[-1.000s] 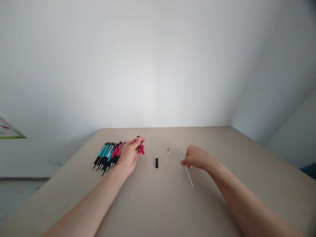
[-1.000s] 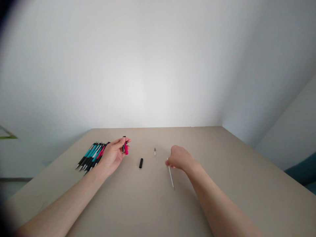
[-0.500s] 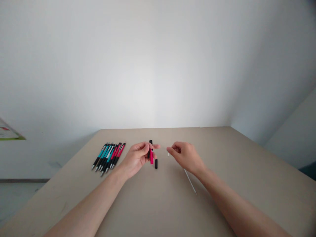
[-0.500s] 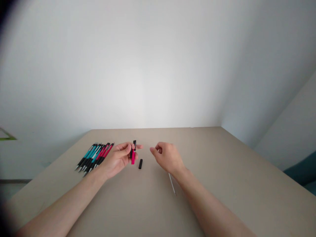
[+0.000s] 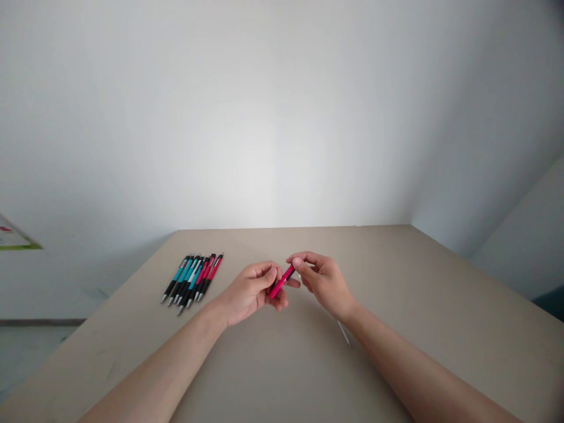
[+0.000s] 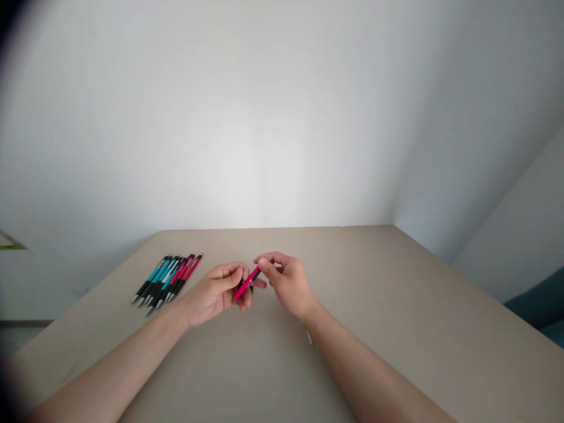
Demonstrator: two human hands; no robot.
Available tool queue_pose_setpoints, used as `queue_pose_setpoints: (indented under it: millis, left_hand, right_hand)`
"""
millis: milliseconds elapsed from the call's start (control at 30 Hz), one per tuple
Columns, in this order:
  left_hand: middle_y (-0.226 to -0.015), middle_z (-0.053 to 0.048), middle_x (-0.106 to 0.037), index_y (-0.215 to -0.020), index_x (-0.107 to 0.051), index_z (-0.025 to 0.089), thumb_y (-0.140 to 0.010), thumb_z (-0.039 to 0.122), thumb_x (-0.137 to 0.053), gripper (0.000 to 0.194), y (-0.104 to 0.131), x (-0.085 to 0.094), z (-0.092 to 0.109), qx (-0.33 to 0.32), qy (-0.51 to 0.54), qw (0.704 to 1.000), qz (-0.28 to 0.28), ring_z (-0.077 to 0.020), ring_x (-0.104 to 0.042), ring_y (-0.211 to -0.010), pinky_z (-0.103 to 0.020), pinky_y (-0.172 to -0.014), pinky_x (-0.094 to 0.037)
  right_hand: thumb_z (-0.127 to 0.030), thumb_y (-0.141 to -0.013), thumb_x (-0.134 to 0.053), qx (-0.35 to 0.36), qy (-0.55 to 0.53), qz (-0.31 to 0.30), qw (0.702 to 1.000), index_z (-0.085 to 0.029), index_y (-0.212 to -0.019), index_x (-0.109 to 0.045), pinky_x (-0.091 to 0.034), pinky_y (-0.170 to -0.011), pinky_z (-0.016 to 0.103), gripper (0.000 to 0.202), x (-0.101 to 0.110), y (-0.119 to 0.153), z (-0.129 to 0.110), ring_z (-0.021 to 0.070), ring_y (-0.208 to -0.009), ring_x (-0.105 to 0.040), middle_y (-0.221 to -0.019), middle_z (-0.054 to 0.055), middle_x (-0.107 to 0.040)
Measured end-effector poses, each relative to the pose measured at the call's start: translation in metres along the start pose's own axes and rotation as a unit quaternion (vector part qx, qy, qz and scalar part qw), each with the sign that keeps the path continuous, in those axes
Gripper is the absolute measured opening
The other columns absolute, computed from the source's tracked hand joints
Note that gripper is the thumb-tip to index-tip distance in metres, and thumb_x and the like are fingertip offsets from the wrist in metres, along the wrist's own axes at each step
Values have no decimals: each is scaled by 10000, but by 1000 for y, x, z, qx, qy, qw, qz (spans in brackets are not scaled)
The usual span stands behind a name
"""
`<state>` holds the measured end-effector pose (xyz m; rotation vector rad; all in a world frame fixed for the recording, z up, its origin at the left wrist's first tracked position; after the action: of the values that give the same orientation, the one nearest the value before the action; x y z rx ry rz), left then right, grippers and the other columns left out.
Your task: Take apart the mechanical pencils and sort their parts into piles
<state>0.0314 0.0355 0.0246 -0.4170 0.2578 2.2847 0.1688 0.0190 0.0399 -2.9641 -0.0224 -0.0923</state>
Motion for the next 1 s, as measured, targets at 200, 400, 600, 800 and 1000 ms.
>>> queue_pose_setpoints:
  millis: [200,400,600,800,1000]
  left_hand:
    - [-829,-114,-691,-806,-542,139,-821,386,-617,258,0,4,-4,37,-29,998,41,-73,-518,-460,-204,-449,-386]
    - [-742,-53,-643,-826,-575,120,-767,292,-693,217,-4,7,-3,9,-16,998,58,-74,-522,-499,-212,-501,-398]
    - [-600,-6,-576,-818,-610,107,-723,256,-736,217,-7,10,1,-38,14,996,80,-91,-520,-516,-224,-526,-375]
    - [-693,-53,-633,-784,-609,102,-749,258,-709,189,-4,8,3,-29,2,996,79,-86,-515,-519,-226,-523,-364]
    - [-779,-81,-653,-799,-616,102,-754,260,-699,184,-3,9,2,-33,-17,996,79,-82,-514,-531,-223,-516,-359]
  right_hand:
    - [-446,-830,-533,65,68,84,992,-144,-976,-662,-297,-420,191,359,14,0,-5,78,-504,-401,-678,18,-561]
    - [-348,-776,-651,144,48,46,987,-190,-971,-669,-396,-510,197,251,4,8,-16,116,-685,-510,-860,44,-597]
    - [-298,-782,-661,165,39,-5,986,-198,-883,-680,-440,-594,226,144,-6,15,-22,133,-750,-550,-843,40,-616]
    - [-380,-780,-642,136,31,46,989,-178,-859,-672,-408,-504,211,218,6,8,-18,115,-645,-528,-846,48,-630]
    - [-439,-783,-583,105,42,196,974,-126,-957,-627,-361,-458,220,360,50,-5,-9,92,-499,-446,-714,32,-606]
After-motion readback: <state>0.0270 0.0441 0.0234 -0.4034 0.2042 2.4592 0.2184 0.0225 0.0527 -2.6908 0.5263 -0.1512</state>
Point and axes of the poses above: each hand's wrist, its own y-axis away from the middle knuckle, its own x-axis out of the back of the hand, z = x × y, the point moved 5 cm from there along -y, towards the middle knuckle
